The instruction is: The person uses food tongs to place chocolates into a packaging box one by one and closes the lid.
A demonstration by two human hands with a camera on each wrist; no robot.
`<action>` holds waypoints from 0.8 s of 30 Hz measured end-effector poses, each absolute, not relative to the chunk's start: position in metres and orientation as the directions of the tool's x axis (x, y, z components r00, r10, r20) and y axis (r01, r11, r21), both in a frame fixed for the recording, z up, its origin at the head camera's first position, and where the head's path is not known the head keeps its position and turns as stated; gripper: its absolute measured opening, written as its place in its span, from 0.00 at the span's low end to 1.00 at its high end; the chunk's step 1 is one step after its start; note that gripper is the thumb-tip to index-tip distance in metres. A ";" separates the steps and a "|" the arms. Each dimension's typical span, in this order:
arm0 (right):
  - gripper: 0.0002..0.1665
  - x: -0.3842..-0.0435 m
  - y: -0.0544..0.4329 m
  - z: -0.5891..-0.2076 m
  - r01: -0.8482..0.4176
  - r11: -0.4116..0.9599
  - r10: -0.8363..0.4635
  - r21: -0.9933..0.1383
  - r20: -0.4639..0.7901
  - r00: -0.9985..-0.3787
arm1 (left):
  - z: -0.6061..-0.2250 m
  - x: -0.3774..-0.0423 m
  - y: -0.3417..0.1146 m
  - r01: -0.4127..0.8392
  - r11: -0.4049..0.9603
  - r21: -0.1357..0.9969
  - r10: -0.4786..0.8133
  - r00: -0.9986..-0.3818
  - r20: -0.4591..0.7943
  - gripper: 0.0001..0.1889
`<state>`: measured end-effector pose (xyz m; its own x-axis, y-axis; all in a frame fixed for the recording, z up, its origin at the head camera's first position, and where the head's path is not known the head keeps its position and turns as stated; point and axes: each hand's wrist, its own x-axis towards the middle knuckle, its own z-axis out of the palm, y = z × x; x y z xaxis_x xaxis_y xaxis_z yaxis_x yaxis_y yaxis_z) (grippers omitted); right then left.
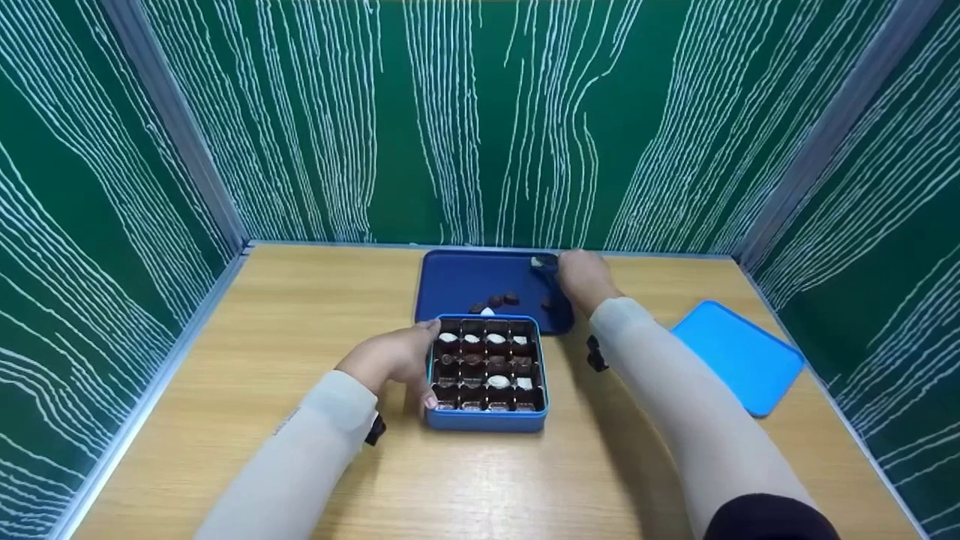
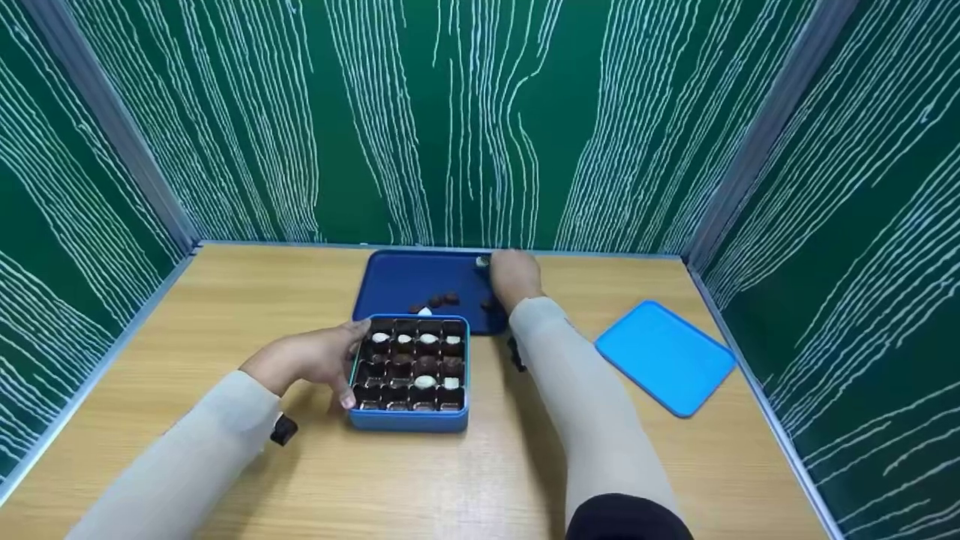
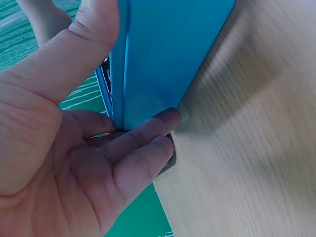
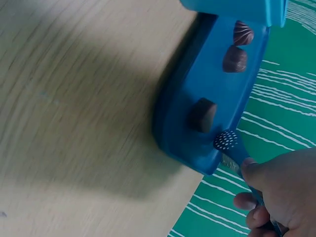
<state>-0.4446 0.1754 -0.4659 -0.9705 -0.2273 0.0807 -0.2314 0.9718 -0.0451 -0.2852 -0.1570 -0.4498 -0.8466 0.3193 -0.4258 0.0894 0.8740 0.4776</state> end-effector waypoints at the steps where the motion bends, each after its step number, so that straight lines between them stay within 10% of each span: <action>1: 0.15 -0.444 0.177 -0.467 -0.230 0.972 -0.226 -0.049 0.079 -0.971 | -0.450 -0.285 -0.156 0.091 0.873 0.480 0.322 -0.846 -0.425 0.77; 15: 0.23 -0.423 0.207 -0.432 -0.073 0.864 -0.272 -0.499 -0.341 -0.900 | -0.447 -0.283 -0.155 0.082 0.873 0.480 0.314 -0.849 -0.425 0.75; 24: 0.23 -0.417 0.214 -0.414 -0.137 0.950 -0.236 -0.279 -0.362 -0.902 | -0.449 -0.284 -0.157 0.087 0.877 0.473 0.318 -0.844 -0.433 0.77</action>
